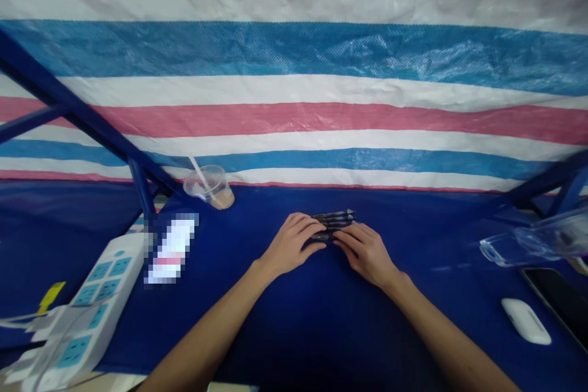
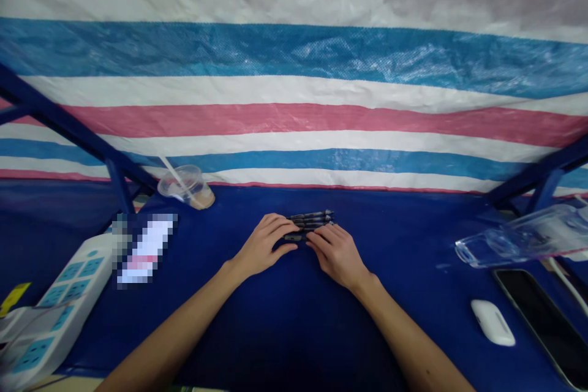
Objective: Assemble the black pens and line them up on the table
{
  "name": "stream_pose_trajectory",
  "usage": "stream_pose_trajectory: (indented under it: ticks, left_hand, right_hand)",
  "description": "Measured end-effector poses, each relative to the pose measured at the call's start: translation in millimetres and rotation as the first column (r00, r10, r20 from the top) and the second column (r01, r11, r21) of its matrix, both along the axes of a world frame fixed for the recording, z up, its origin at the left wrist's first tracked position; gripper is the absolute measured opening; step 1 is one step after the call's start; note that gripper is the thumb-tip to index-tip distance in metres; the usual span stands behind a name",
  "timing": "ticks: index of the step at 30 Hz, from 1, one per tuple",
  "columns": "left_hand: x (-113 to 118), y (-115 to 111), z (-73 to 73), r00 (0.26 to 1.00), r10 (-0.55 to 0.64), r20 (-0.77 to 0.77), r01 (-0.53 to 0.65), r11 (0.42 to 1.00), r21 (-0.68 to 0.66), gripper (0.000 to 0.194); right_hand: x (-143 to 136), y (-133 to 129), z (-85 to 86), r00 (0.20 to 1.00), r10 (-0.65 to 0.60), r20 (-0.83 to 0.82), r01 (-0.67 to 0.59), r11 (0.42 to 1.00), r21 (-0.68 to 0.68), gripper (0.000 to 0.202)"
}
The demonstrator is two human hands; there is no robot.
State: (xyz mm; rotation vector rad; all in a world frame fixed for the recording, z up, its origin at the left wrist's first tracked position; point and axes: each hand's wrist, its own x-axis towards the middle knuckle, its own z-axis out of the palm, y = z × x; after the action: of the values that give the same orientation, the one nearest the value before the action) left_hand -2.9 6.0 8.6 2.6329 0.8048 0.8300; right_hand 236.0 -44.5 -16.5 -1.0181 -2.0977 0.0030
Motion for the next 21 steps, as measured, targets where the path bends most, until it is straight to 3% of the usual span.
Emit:
stream_pose_trajectory:
  ticks: [5, 14, 21]
  left_hand:
    - [1.4, -0.4, 0.0, 1.000, -0.015, -0.016, 0.015, 1.000, -0.016, 0.013]
    - [-0.8, 1.8, -1.0, 1.000, 0.029, 0.001, -0.029, 0.999, 0.023, 0.017]
    - [-2.7, 3.8, 2.5, 0.975, 0.192, 0.108, -0.199, 0.978, 0.060, 0.016]
  right_hand:
    - [0.1, -0.5, 1.7, 1.000, 0.005, 0.008, -0.005, 1.000, -0.007, 0.017]
    - [2.2, 2.6, -2.8, 0.998, -0.037, 0.057, 0.039, 0.999, -0.032, 0.026]
    - [9.9, 5.9, 0.6, 0.988, -0.146, -0.045, 0.147, 0.989, 0.017, 0.022]
